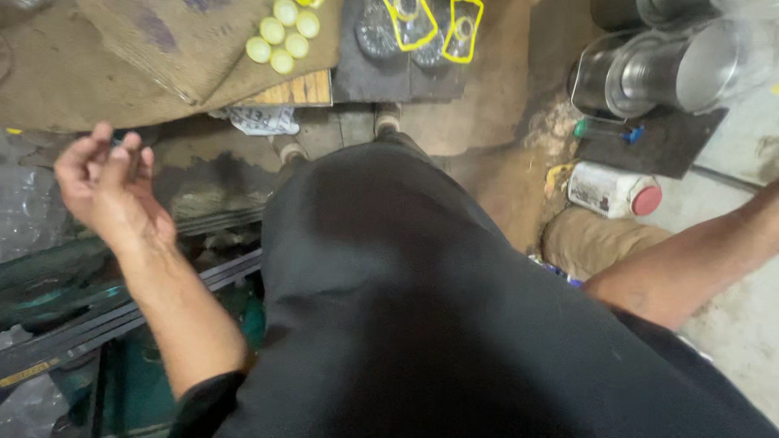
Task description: The person sits at a low workbench and assembles plastic bottle toys. They place small balls into clear plastic bottles, then fit yellow plastic ring handles over the bottle necks and press the handles onto the bottle openings, working on one bottle at a time.
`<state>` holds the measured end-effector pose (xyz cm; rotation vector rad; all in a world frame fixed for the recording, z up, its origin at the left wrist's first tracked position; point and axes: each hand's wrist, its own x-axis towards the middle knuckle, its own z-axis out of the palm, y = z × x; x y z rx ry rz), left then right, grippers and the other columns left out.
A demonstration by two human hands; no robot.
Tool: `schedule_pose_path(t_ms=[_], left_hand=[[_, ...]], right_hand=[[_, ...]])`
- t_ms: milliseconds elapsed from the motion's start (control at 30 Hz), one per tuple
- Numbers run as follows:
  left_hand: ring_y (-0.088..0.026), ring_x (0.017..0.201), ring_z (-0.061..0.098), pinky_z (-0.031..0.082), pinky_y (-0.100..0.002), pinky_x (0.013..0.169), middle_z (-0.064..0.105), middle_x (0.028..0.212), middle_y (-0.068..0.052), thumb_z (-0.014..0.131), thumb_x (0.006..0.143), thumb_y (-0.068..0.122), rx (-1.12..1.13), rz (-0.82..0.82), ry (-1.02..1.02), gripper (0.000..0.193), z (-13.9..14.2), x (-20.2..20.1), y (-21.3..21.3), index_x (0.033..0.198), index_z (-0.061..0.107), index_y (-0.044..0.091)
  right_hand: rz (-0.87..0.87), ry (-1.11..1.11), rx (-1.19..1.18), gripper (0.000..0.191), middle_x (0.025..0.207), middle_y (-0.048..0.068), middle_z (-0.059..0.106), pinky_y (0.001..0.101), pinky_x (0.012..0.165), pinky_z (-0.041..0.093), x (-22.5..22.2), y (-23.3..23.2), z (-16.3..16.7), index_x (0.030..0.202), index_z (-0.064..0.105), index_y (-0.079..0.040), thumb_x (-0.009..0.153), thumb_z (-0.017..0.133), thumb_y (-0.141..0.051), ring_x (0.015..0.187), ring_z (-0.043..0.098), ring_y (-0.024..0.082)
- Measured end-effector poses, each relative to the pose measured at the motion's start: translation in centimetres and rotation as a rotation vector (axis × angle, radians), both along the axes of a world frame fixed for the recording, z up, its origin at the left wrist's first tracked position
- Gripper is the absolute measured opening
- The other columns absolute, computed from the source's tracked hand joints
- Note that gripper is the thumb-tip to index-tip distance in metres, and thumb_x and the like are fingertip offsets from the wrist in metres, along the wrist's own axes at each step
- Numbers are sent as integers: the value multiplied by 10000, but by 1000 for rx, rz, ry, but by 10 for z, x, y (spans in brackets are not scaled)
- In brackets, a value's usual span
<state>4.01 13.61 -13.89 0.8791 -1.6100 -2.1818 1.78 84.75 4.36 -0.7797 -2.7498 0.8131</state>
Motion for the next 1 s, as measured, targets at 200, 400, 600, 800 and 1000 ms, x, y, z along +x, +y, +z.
schedule_pose_path(t_ms=[200, 400, 600, 800, 1000], left_hand=[[-242, 1002, 691, 573, -346, 848, 692, 1215, -139, 701, 1123, -6, 63, -154, -10, 213, 29, -41, 8, 1276, 560, 35], [-244, 975, 698, 571, -356, 843, 693, 1174, -139, 713, 1129, -2, 54, -180, -4, 182, 43, -61, 32, 1245, 575, 27], [-218, 964, 738, 615, -342, 855, 730, 1195, -134, 675, 1100, 21, 76, -156, -80, 148, 57, -50, 56, 1216, 586, 39], [-221, 996, 746, 628, -327, 861, 721, 1223, -149, 628, 1087, -56, 48, -69, -95, 174, 71, -24, 46, 1234, 584, 26], [-227, 1030, 735, 631, -352, 910, 712, 1235, -158, 591, 1034, -109, 71, -4, -27, 247, 66, 6, 37, 1240, 576, 26]], right_hand=[[23, 33, 293, 370, 1084, 82, 746, 382, 828, 561, 41, 29, -75, 1154, 766, -41, 789, 778, -99, 931, 689, 210], [293, -80, 49, 411, 1063, 149, 683, 388, 776, 556, 19, -72, -211, 1075, 731, -17, 777, 960, -185, 869, 678, 278], [496, -89, -64, 389, 1052, 184, 686, 444, 841, 549, -29, -169, -302, 1050, 709, -27, 741, 915, -147, 960, 680, 367], [621, -156, 11, 372, 1119, 213, 640, 484, 832, 524, -75, -208, -333, 1033, 683, -44, 743, 895, -144, 981, 647, 412], [690, -110, 82, 388, 1079, 217, 635, 483, 865, 520, -106, -228, -337, 1008, 673, -37, 734, 909, -178, 1000, 635, 417]])
